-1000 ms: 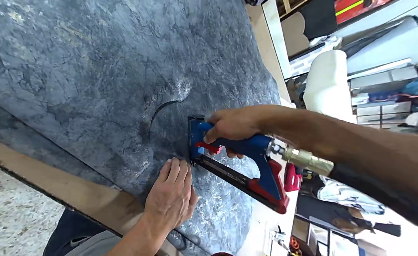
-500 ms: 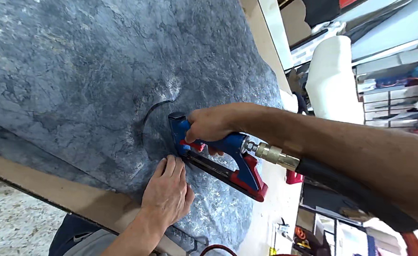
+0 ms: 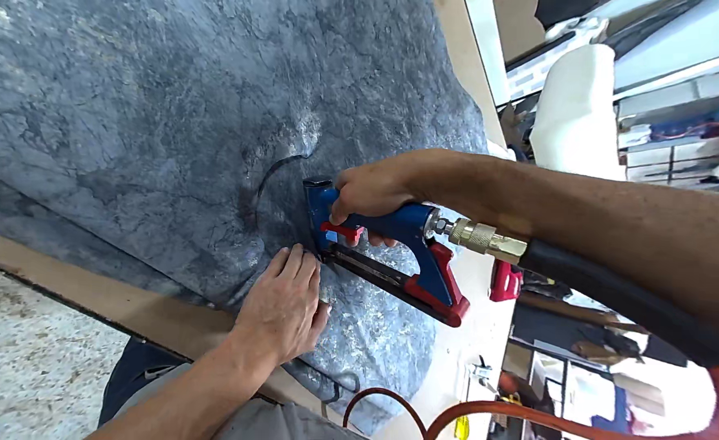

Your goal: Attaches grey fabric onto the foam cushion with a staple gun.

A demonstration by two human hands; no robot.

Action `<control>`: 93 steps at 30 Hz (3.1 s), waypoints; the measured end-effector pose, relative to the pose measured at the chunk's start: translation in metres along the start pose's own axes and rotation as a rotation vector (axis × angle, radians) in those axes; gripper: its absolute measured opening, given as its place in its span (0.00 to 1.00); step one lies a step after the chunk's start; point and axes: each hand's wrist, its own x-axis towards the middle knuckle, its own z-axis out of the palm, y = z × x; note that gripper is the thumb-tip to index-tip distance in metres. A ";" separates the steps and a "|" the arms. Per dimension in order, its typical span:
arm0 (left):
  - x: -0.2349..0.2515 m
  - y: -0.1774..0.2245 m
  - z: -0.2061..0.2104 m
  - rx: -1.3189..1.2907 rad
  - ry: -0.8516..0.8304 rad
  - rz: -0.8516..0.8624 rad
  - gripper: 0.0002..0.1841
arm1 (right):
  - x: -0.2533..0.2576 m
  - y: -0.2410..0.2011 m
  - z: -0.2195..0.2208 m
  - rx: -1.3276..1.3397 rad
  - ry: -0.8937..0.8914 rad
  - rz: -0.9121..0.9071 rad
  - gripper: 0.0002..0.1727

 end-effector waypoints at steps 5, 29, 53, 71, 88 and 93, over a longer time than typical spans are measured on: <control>-0.003 -0.004 -0.006 0.047 -0.092 0.004 0.40 | 0.000 -0.004 0.004 -0.009 0.013 0.015 0.10; 0.001 -0.009 -0.008 0.028 -0.056 -0.011 0.38 | 0.006 -0.002 -0.003 0.168 -0.037 0.046 0.11; -0.006 -0.033 -0.009 0.075 0.039 0.153 0.38 | 0.009 0.021 -0.001 0.379 -0.057 0.030 0.12; -0.006 -0.055 -0.029 0.065 -0.004 0.193 0.40 | 0.008 0.016 -0.003 0.307 -0.071 0.002 0.14; 0.001 -0.072 -0.033 0.042 -0.049 0.294 0.37 | 0.014 0.020 -0.004 0.481 -0.142 0.078 0.12; 0.003 -0.071 -0.036 0.041 -0.079 0.276 0.38 | 0.013 0.021 -0.002 0.495 -0.134 0.075 0.12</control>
